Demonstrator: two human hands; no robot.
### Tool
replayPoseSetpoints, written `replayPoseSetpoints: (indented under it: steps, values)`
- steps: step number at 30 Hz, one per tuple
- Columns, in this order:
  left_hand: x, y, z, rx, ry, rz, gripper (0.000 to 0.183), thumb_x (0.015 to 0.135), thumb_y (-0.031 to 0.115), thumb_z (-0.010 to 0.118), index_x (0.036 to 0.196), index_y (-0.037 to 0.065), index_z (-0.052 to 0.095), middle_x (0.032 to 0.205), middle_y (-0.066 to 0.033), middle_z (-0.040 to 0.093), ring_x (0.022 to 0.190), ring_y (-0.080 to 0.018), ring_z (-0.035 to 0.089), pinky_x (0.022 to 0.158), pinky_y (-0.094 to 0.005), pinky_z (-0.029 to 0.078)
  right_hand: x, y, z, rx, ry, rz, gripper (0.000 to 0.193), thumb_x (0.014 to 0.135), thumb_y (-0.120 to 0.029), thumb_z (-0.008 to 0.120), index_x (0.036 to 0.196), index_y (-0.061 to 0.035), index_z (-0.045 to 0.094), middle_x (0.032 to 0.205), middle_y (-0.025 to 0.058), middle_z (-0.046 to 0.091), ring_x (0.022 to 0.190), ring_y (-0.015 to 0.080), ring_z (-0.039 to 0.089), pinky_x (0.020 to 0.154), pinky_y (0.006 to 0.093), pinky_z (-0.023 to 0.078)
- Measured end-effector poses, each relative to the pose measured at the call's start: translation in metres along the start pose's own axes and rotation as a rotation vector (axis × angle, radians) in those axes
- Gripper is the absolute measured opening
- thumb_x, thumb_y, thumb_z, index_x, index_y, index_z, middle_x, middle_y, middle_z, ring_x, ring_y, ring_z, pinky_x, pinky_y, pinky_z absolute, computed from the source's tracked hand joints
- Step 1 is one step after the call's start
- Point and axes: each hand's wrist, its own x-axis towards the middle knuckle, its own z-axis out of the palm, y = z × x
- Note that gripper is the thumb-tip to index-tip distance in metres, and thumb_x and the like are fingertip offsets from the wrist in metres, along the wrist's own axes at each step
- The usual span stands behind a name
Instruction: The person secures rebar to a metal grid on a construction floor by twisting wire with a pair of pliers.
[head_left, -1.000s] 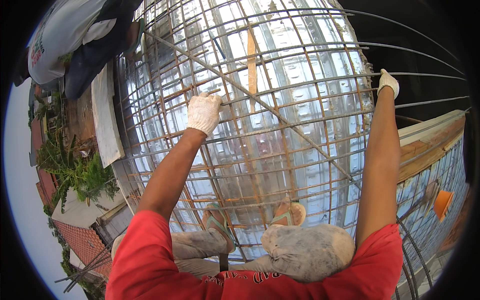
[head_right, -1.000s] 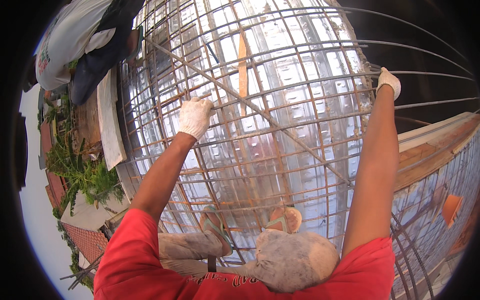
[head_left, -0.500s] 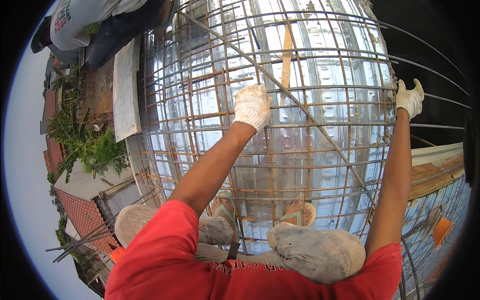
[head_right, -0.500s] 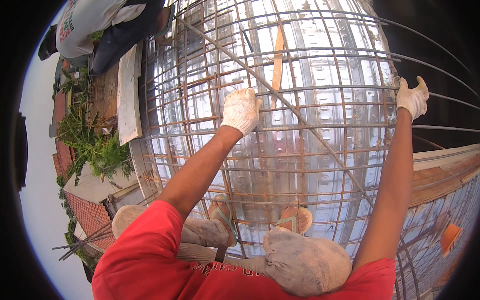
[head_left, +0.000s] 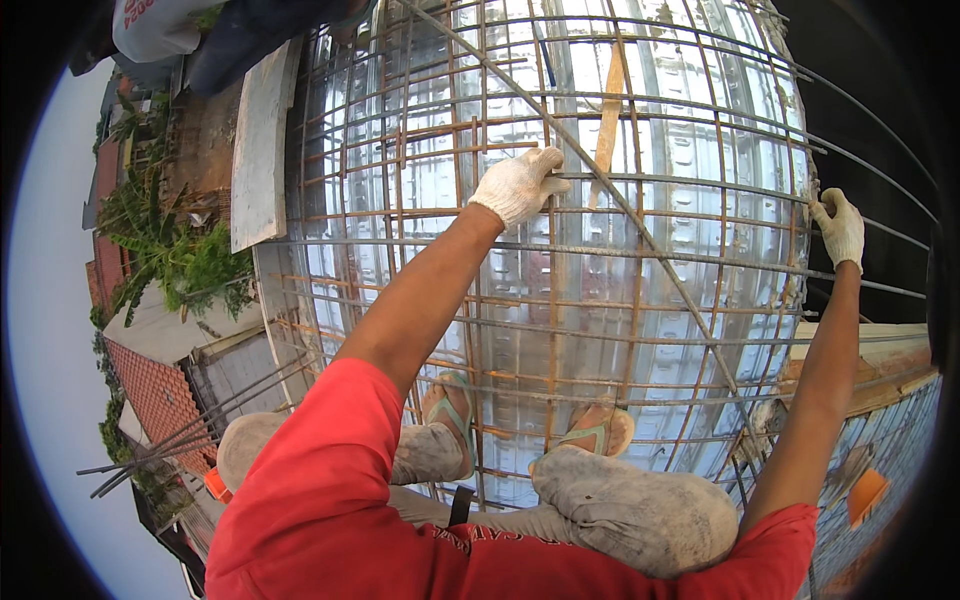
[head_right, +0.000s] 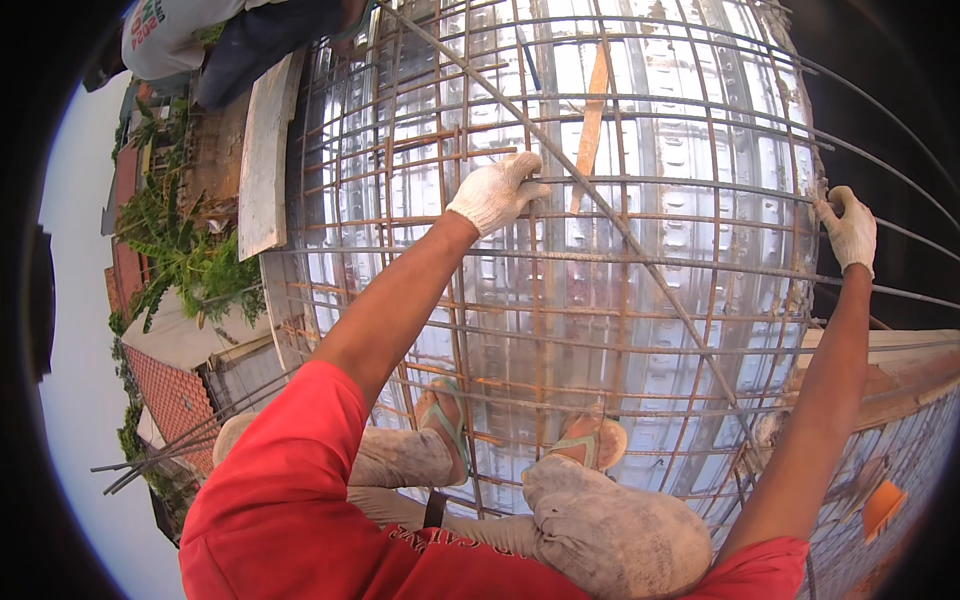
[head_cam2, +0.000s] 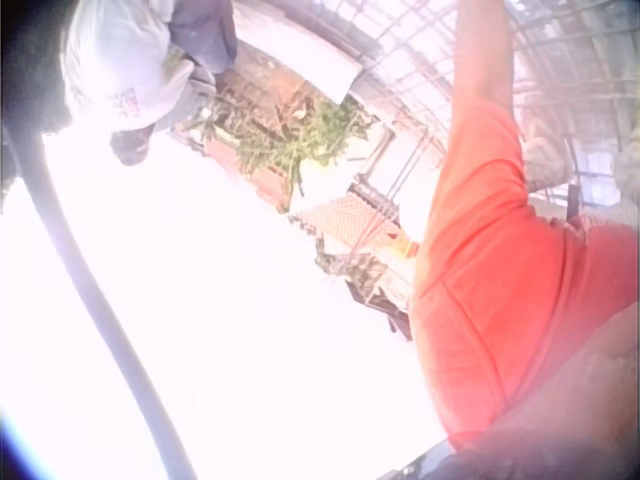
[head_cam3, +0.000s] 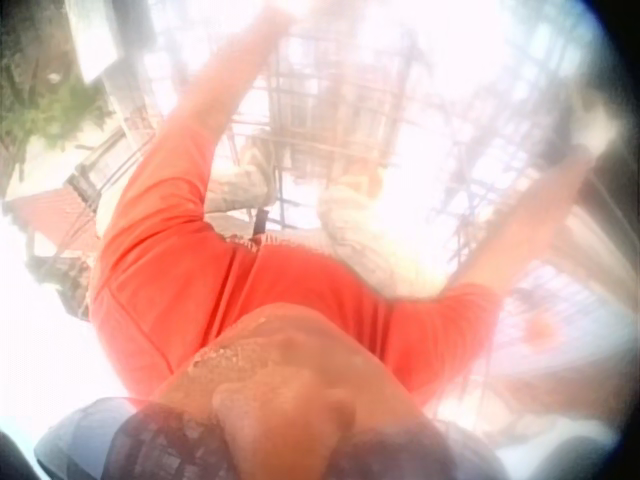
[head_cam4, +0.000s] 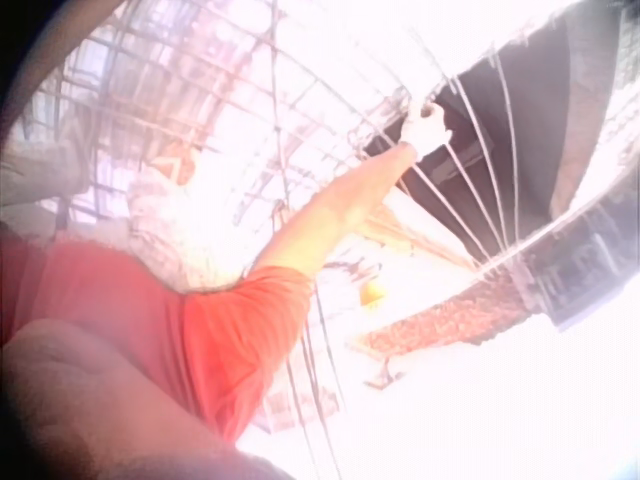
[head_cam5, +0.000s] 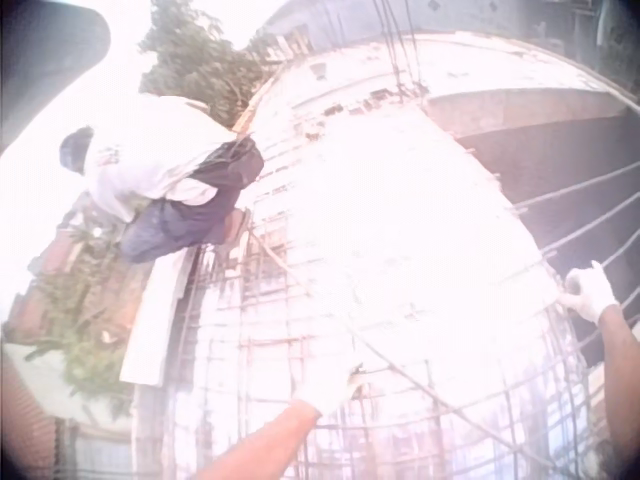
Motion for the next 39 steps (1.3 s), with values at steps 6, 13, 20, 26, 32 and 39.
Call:
replayPoseSetpoints:
  steps: [6, 13, 20, 26, 32, 39]
  values:
    - [-0.004, 0.003, 0.008, 0.053, 0.054, -0.055, 0.036, 0.103, 0.045, 0.065, 0.107, 0.009, 0.065, 0.093, -0.0179, 0.075, 0.092, -0.0417, 0.074, 0.079, -0.0538, 0.058, -0.001, 0.001, -0.001, -0.059, -0.006, -0.112, 0.033, 0.1, -0.039, 0.068, 0.095, -0.006, 0.068, 0.086, 0.0146, 0.068, 0.094, 0.0382, 0.064, 0.114, 0.0466, 0.043]
    - [0.0, -0.002, -0.004, 0.038, -0.061, -0.157, 0.041, 0.102, 0.05, 0.068, 0.108, 0.01, 0.062, 0.086, -0.0204, 0.074, 0.084, -0.0457, 0.073, 0.073, -0.0545, 0.056, 0.001, -0.01, -0.002, -0.1, -0.011, -0.14, 0.04, 0.102, -0.04, 0.066, 0.088, -0.0029, 0.069, 0.089, 0.0171, 0.07, 0.095, 0.0396, 0.064, 0.104, 0.0474, 0.048]
    - [-0.008, -0.005, 0.0, 0.071, 0.108, -0.025, 0.032, 0.097, 0.038, 0.075, 0.104, 0.008, 0.065, 0.085, -0.0173, 0.076, 0.085, -0.0417, 0.074, 0.08, -0.0531, 0.057, -0.002, -0.005, 0.005, 0.013, -0.018, -0.04, 0.039, 0.099, -0.04, 0.07, 0.092, -0.0012, 0.068, 0.091, 0.0177, 0.071, 0.096, 0.0375, 0.067, 0.124, 0.0506, 0.034]
    - [-0.05, 0.06, 0.041, -0.069, 0.564, -0.398, 0.034, 0.094, 0.025, 0.078, 0.115, 0.002, 0.064, 0.109, -0.0163, 0.066, 0.106, -0.0369, 0.065, 0.091, -0.0541, 0.051, -0.013, -0.018, 0.02, 0.073, 0.079, -0.046, 0.033, 0.095, -0.038, 0.076, 0.092, -0.0055, 0.071, 0.094, 0.013, 0.073, 0.098, 0.0329, 0.068, 0.126, 0.0529, 0.027]
    - [-0.009, 0.046, 0.052, -1.745, 0.751, -1.116, 0.021, 0.109, 0.021, 0.063, 0.115, 0.001, 0.061, 0.104, -0.0118, 0.071, 0.079, -0.0227, 0.07, 0.049, -0.0247, 0.051, -0.017, -0.021, 0.027, 0.11, 0.108, -0.052, 0.032, 0.093, -0.038, 0.077, 0.093, -0.0067, 0.071, 0.093, 0.0115, 0.072, 0.097, 0.0318, 0.068, 0.127, 0.0511, 0.027]
    - [0.005, 0.008, 0.056, -2.06, 0.947, -1.099, 0.018, 0.112, 0.025, 0.052, 0.114, 0.012, 0.063, 0.106, -0.0071, 0.071, 0.082, -0.0209, 0.066, 0.059, -0.0315, 0.05, -0.026, -0.02, 0.039, 0.072, 0.205, -0.058, 0.029, 0.092, -0.034, 0.078, 0.098, -0.0067, 0.07, 0.101, 0.0094, 0.071, 0.104, 0.0319, 0.065, 0.127, 0.0509, 0.028]
